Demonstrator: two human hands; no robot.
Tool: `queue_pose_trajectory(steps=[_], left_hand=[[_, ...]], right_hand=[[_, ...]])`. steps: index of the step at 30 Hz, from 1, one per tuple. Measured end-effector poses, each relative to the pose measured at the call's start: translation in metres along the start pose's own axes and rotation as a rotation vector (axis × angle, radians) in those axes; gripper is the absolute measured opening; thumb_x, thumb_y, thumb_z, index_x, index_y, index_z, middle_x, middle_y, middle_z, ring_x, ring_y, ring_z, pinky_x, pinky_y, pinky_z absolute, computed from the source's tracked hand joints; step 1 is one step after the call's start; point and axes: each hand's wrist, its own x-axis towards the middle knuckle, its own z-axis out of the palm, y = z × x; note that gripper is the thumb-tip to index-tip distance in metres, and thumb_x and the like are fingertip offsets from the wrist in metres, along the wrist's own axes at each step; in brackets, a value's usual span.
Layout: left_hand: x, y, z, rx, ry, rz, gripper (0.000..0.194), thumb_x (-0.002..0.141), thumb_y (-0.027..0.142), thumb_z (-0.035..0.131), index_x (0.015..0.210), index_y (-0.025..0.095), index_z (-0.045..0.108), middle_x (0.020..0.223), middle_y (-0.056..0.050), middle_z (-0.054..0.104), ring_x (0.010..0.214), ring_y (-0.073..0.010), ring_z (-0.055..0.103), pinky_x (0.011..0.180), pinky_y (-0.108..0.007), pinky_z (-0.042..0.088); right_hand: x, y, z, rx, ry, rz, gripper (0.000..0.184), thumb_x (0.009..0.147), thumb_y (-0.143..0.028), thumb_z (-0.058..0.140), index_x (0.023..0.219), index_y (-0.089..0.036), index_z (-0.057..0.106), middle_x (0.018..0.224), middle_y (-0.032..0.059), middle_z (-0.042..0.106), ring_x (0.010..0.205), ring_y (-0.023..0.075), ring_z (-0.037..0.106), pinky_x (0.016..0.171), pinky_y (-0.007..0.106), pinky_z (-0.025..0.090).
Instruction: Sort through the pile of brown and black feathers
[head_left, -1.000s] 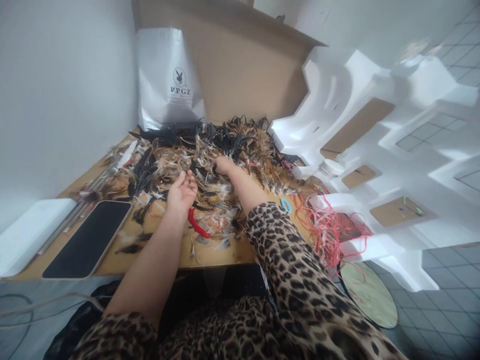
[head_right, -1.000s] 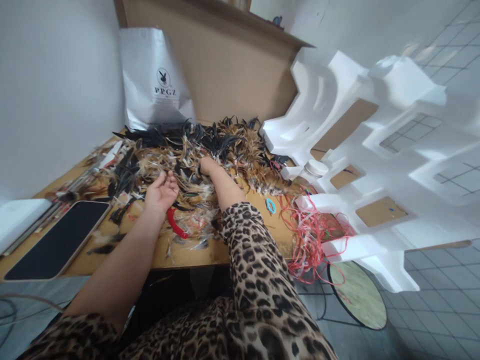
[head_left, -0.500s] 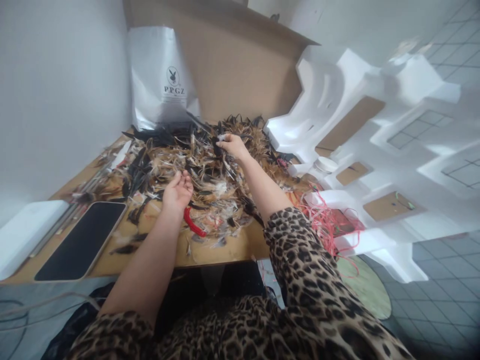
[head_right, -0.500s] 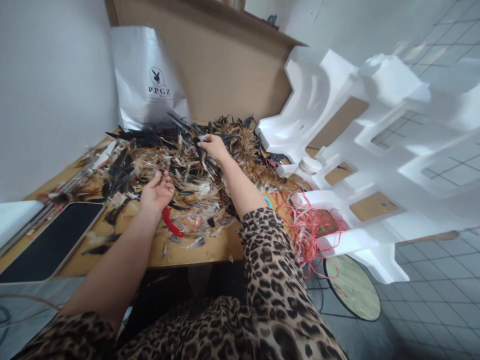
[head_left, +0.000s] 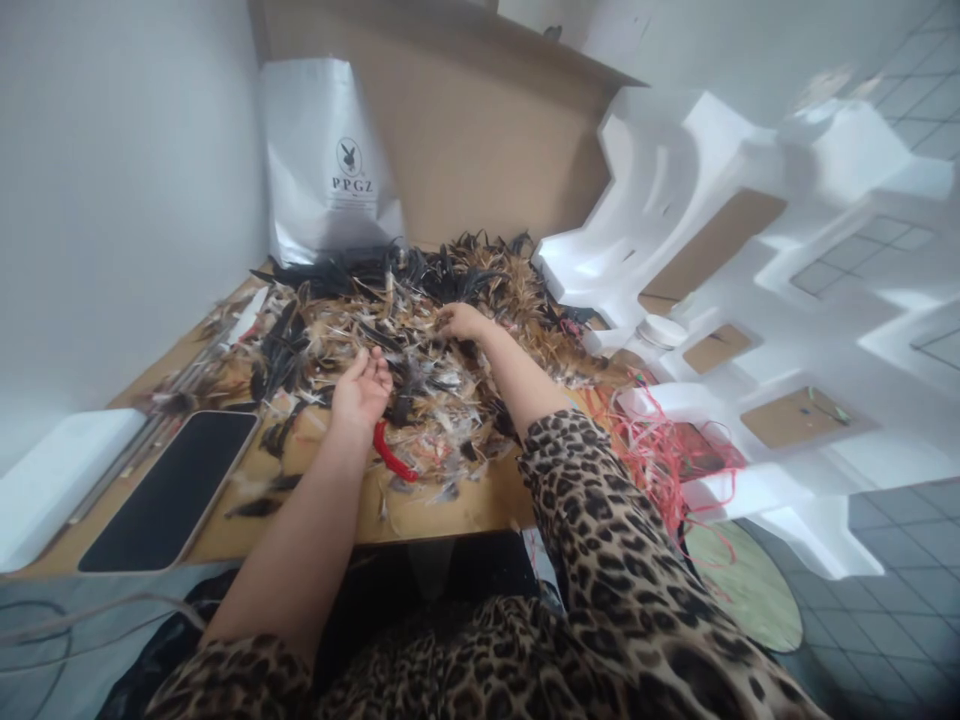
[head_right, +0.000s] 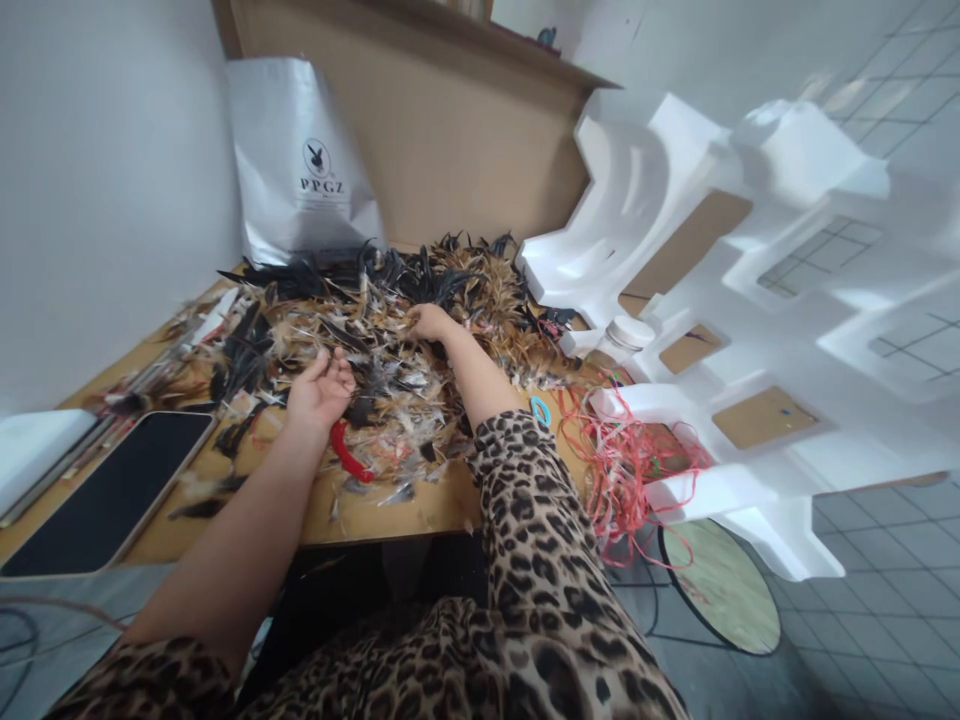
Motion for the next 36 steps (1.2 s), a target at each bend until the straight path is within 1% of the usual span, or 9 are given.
queue_pose_trajectory(steps=[4,7,11,15,20,23,28,33,36], left_hand=[[0.000,-0.002,0.002,0.004,0.013,0.004,0.007,0.083,0.014,0.052,0.077,0.015,0.056,0.073,-0.001,0.066,0.060,-0.0078,0.059,0.050,-0.018,0.042],[-0.001,-0.003,0.002,0.012,0.000,0.001,0.010,0.085,0.014,0.050,0.077,0.015,0.056,0.074,-0.002,0.066,0.060,-0.0074,0.059,0.050,-0.018,0.042],[-0.001,-0.004,0.001,0.023,-0.008,0.002,0.010,0.085,0.015,0.049,0.079,0.015,0.056,0.075,-0.002,0.066,0.060,-0.0076,0.059,0.049,-0.018,0.042],[-0.001,-0.004,0.000,0.020,-0.016,0.001,0.009,0.085,0.014,0.050,0.079,0.014,0.056,0.075,-0.002,0.067,0.060,-0.0079,0.059,0.049,-0.018,0.042],[-0.001,-0.003,0.001,0.024,-0.005,-0.007,0.010,0.086,0.015,0.049,0.079,0.014,0.056,0.073,-0.001,0.066,0.058,-0.0074,0.059,0.048,-0.018,0.041],[0.000,-0.002,0.000,0.028,0.004,-0.005,0.008,0.084,0.014,0.051,0.078,0.015,0.056,0.072,-0.001,0.066,0.059,-0.0077,0.059,0.049,-0.018,0.042],[0.004,-0.003,-0.003,0.050,-0.034,0.004,0.005,0.082,0.015,0.054,0.078,0.016,0.057,0.074,-0.002,0.066,0.060,-0.0078,0.059,0.050,-0.018,0.043],[0.003,-0.004,-0.003,0.069,-0.034,0.020,0.006,0.082,0.015,0.054,0.076,0.015,0.057,0.072,-0.002,0.066,0.060,-0.0083,0.060,0.051,-0.018,0.044],[0.002,-0.003,-0.003,0.062,-0.046,0.017,0.005,0.081,0.016,0.055,0.077,0.015,0.058,0.073,-0.002,0.066,0.062,-0.0091,0.061,0.054,-0.019,0.046]], right_hand=[[0.024,0.003,0.018,-0.171,-0.060,-0.001,0.084,0.059,-0.027,0.073,0.135,-0.017,0.040,0.117,0.0128,0.060,0.091,0.0197,0.063,0.077,0.027,0.051],[0.042,0.003,0.030,-0.229,-0.037,0.007,0.091,0.059,-0.030,0.072,0.140,-0.017,0.034,0.130,0.0171,0.050,0.107,0.0245,0.058,0.087,0.029,0.049],[0.058,-0.001,0.039,-0.170,-0.013,0.027,0.071,0.064,-0.027,0.068,0.131,-0.019,0.047,0.131,0.0170,0.050,0.111,0.0265,0.056,0.093,0.034,0.046],[0.057,-0.009,0.044,-0.096,-0.005,0.009,0.033,0.064,-0.012,0.065,0.097,-0.014,0.066,0.105,0.0125,0.065,0.107,0.0245,0.059,0.095,0.030,0.044],[0.034,-0.013,0.035,0.132,-0.027,0.030,0.008,0.075,-0.013,0.056,0.080,-0.011,0.061,0.059,0.0012,0.060,0.059,0.0119,0.061,0.063,0.022,0.052],[0.014,-0.010,0.017,0.345,-0.016,-0.003,0.005,0.078,-0.013,0.054,0.082,-0.012,0.057,0.053,-0.0045,0.053,0.050,0.0048,0.053,0.057,0.016,0.050],[-0.028,-0.007,-0.005,0.947,-0.158,-0.027,0.014,0.067,-0.012,0.065,0.075,-0.012,0.054,0.049,-0.0062,0.052,0.042,0.0035,0.047,0.046,0.014,0.046],[-0.074,-0.005,-0.006,0.825,-0.255,-0.025,0.023,0.068,-0.014,0.067,0.087,-0.014,0.054,0.060,-0.0031,0.058,0.050,0.0076,0.057,0.048,0.019,0.051],[-0.104,0.003,-0.010,0.618,-0.166,0.007,0.044,0.068,-0.014,0.068,0.108,-0.016,0.050,0.070,-0.0025,0.060,0.052,0.0082,0.058,0.045,0.018,0.049]])
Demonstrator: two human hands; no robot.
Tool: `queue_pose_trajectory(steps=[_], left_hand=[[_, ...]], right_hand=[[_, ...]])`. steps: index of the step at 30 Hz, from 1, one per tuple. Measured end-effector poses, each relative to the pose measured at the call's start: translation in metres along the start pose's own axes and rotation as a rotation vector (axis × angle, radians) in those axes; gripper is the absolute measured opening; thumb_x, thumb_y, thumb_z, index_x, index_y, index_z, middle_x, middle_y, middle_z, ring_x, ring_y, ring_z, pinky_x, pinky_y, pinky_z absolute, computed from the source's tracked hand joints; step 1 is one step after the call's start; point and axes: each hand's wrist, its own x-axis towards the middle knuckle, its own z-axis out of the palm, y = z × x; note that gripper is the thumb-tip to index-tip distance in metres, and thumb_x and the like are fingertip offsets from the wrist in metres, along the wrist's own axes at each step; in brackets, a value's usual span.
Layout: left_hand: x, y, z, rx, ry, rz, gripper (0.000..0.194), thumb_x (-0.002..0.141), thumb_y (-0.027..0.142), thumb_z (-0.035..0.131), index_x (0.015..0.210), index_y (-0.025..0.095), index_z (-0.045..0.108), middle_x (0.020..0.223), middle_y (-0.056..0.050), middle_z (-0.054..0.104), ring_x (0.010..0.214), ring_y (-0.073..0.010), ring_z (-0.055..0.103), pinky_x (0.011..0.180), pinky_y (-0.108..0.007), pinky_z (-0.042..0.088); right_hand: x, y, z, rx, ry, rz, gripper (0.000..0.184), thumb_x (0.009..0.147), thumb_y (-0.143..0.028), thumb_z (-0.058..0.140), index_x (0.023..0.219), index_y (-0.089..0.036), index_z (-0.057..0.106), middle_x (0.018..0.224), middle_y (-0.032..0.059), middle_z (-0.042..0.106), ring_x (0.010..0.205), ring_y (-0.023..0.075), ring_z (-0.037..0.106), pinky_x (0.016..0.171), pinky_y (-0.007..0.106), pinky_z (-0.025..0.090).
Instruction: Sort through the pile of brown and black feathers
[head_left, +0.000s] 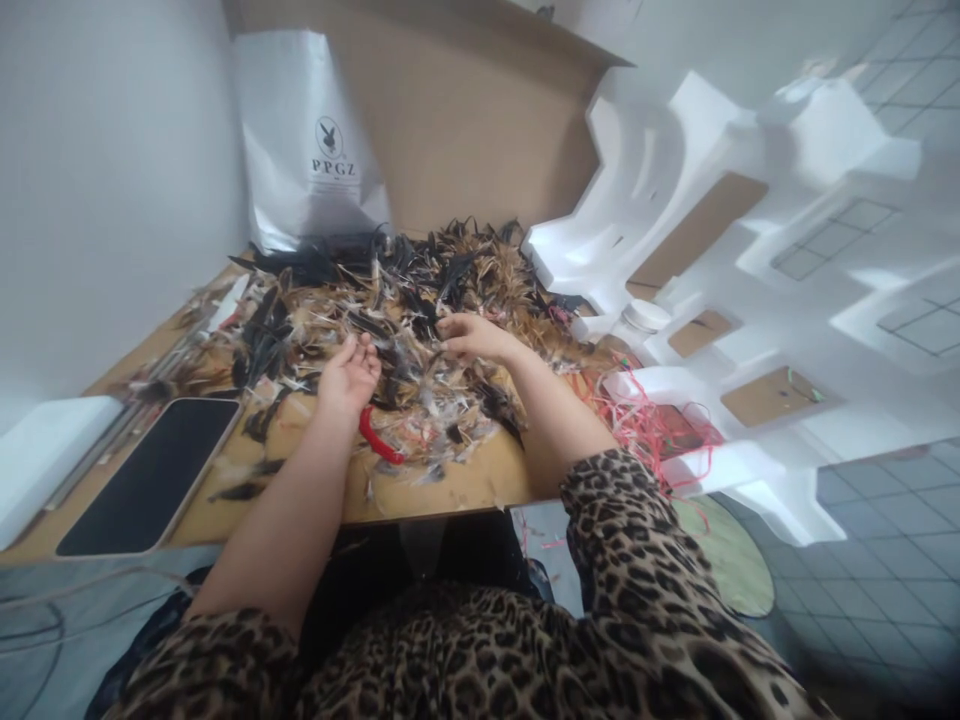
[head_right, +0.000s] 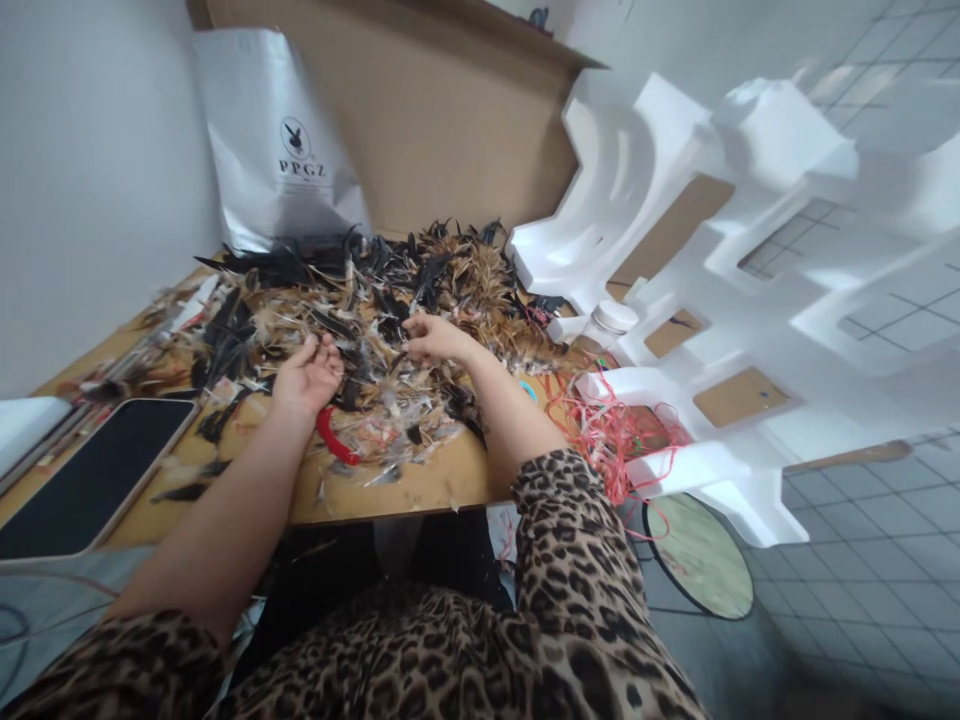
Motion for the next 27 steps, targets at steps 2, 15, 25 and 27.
queue_pose_trajectory(steps=[2,15,25,27], left_hand=[[0.000,0.000,0.000,0.003,-0.013,-0.003,0.004,0.080,0.016,0.057,0.077,0.016,0.059,0.074,-0.002,0.067,0.064,-0.0099,0.062,0.057,-0.021,0.047],[-0.003,0.004,0.002,0.062,-0.065,0.086,0.006,0.079,0.016,0.059,0.073,0.018,0.059,0.079,-0.001,0.069,0.077,-0.0130,0.066,0.079,-0.032,0.051],[0.000,0.020,0.000,-0.020,-0.064,0.147,0.012,0.082,0.024,0.056,0.071,0.020,0.058,0.080,0.000,0.068,0.073,-0.0086,0.063,0.072,-0.023,0.051],[-0.001,0.020,0.001,-0.016,-0.053,0.150,0.013,0.082,0.024,0.056,0.069,0.021,0.058,0.079,0.000,0.068,0.070,-0.0085,0.062,0.066,-0.021,0.051]], right_hand=[[-0.021,0.006,-0.002,-0.191,0.046,0.022,0.045,0.069,-0.016,0.068,0.110,-0.016,0.050,0.073,-0.0002,0.061,0.049,0.0083,0.057,0.041,0.018,0.045],[-0.002,0.019,0.069,-0.431,0.019,-0.198,0.052,0.069,-0.021,0.066,0.120,-0.016,0.056,0.118,0.0060,0.062,0.109,0.0170,0.057,0.096,0.028,0.041],[-0.005,0.000,0.052,-0.698,0.204,-0.198,0.024,0.076,-0.024,0.057,0.096,-0.020,0.069,0.097,0.0030,0.066,0.092,0.0168,0.059,0.087,0.028,0.043],[-0.010,-0.009,0.048,-0.776,0.362,-0.253,0.025,0.079,-0.026,0.053,0.097,-0.021,0.068,0.102,0.0052,0.062,0.094,0.0181,0.057,0.087,0.030,0.042]])
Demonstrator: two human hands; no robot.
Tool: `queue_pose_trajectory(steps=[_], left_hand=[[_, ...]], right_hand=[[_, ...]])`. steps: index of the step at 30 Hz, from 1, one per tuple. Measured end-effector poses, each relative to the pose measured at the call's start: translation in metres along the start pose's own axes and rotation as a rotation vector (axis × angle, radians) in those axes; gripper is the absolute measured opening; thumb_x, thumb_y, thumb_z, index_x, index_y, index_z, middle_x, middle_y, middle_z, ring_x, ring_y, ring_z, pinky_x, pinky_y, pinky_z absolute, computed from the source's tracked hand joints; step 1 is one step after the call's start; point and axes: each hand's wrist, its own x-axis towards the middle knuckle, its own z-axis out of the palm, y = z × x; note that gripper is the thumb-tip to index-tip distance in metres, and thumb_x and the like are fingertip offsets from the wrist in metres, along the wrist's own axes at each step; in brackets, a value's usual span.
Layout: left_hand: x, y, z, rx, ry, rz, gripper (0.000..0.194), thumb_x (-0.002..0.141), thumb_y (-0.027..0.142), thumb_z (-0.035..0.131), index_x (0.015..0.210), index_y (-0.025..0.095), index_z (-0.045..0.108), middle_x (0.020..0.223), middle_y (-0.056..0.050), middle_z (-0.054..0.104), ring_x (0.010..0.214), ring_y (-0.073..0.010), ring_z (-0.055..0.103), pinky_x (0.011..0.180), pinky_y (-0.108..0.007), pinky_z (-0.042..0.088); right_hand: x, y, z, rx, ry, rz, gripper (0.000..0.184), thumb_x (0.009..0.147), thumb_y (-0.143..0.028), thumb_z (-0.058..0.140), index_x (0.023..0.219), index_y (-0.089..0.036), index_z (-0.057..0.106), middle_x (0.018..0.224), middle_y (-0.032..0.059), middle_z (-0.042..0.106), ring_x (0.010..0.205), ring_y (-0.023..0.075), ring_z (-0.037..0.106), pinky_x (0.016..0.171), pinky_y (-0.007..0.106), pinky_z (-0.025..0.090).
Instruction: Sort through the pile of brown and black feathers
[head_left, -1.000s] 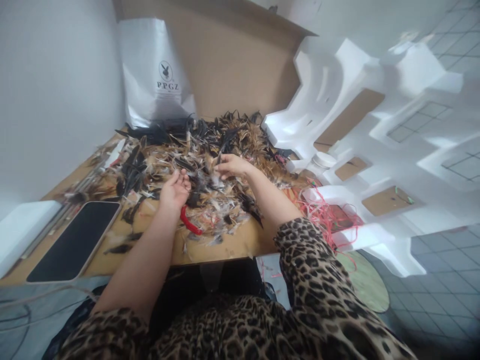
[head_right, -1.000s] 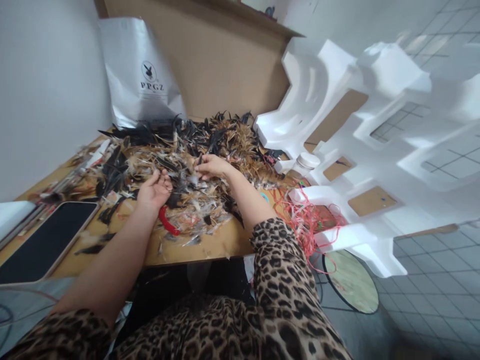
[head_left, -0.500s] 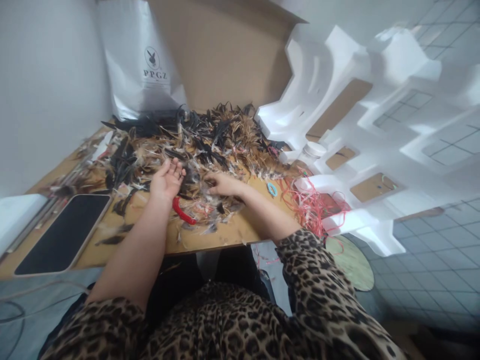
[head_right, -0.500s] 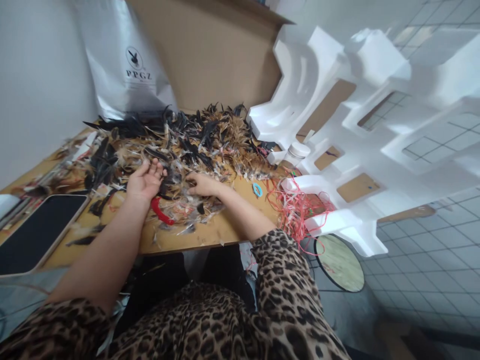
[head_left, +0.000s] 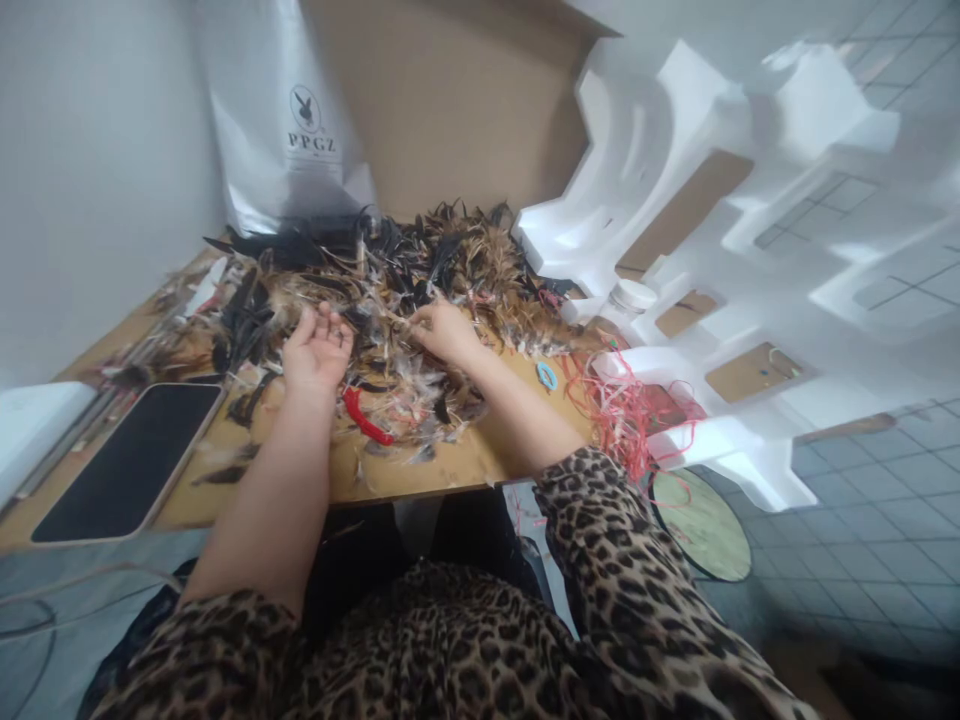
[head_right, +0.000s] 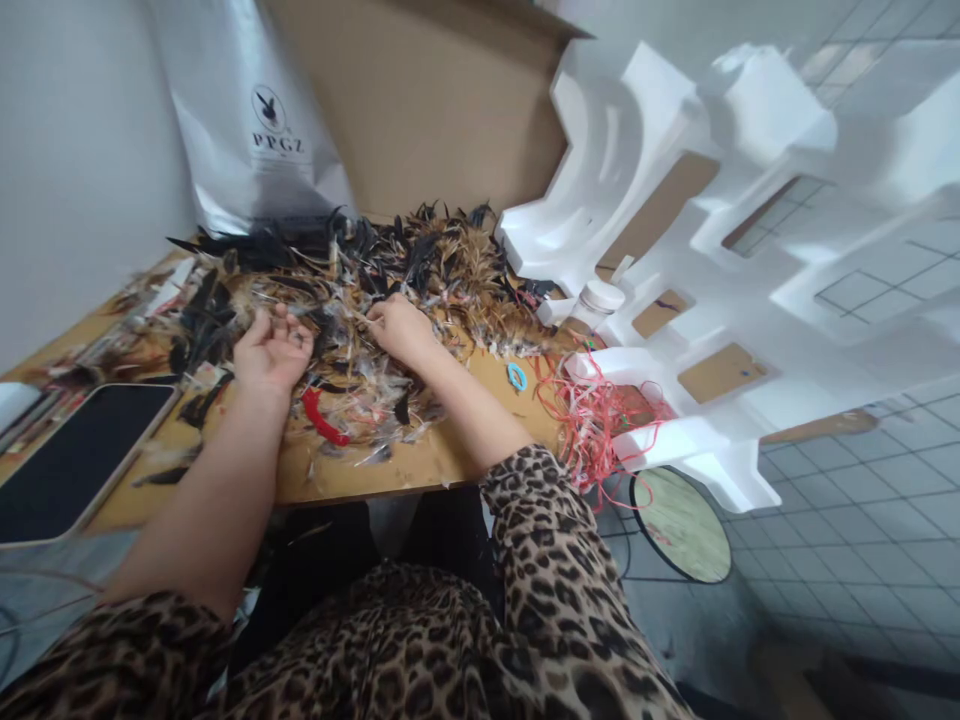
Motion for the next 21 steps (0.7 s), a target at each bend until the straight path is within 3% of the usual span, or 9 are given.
queue_pose_trajectory(steps=[2,6,11,14,17,21], left_hand=[[0.000,0.000,0.000,-0.008,0.010,0.000,0.012,0.082,0.023,0.056,0.070,0.021,0.057,0.079,0.000,0.067,0.068,-0.0079,0.061,0.061,-0.019,0.050],[-0.001,0.000,0.000,-0.033,0.011,-0.006,0.010,0.082,0.023,0.056,0.072,0.020,0.058,0.079,0.001,0.066,0.065,-0.0064,0.060,0.058,-0.017,0.049],[-0.001,-0.002,-0.001,-0.044,-0.005,-0.013,0.006,0.081,0.021,0.058,0.075,0.019,0.059,0.079,0.000,0.066,0.064,-0.0070,0.060,0.057,-0.018,0.048],[-0.001,-0.004,-0.002,-0.035,-0.005,-0.017,0.008,0.082,0.021,0.056,0.075,0.019,0.059,0.079,-0.001,0.067,0.064,-0.0070,0.059,0.057,-0.017,0.047],[-0.001,-0.005,-0.002,-0.026,-0.007,-0.022,0.008,0.082,0.021,0.057,0.074,0.019,0.059,0.079,-0.001,0.067,0.065,-0.0068,0.060,0.058,-0.017,0.047],[-0.002,-0.006,-0.001,-0.059,-0.031,-0.048,0.006,0.080,0.020,0.059,0.074,0.018,0.059,0.078,-0.001,0.067,0.064,-0.0071,0.060,0.057,-0.018,0.047]], right_hand=[[0.004,-0.009,-0.003,-0.051,0.066,-0.066,0.025,0.081,-0.026,0.049,0.098,-0.022,0.068,0.106,0.0053,0.059,0.099,0.0188,0.055,0.089,0.032,0.041],[0.020,-0.032,0.014,-0.188,0.017,-0.161,0.022,0.083,-0.027,0.048,0.090,-0.025,0.069,0.108,0.0053,0.059,0.107,0.0244,0.049,0.093,0.043,0.037],[0.048,-0.038,0.050,-0.339,-0.008,-0.066,0.024,0.078,-0.021,0.053,0.097,-0.013,0.066,0.109,0.0139,0.061,0.108,0.0278,0.051,0.093,0.046,0.038],[0.062,-0.029,0.057,-0.312,-0.077,0.060,0.026,0.075,-0.021,0.057,0.098,-0.011,0.066,0.103,0.0165,0.065,0.102,0.0279,0.057,0.091,0.045,0.040],[0.068,-0.016,0.048,-0.069,-0.111,0.170,0.024,0.073,-0.027,0.059,0.089,-0.011,0.068,0.092,0.0137,0.067,0.087,0.0228,0.062,0.081,0.035,0.045],[0.062,0.001,0.027,0.623,-0.092,0.282,0.014,0.072,-0.024,0.061,0.077,-0.012,0.065,0.061,-0.0012,0.058,0.055,0.0076,0.052,0.058,0.020,0.041]])
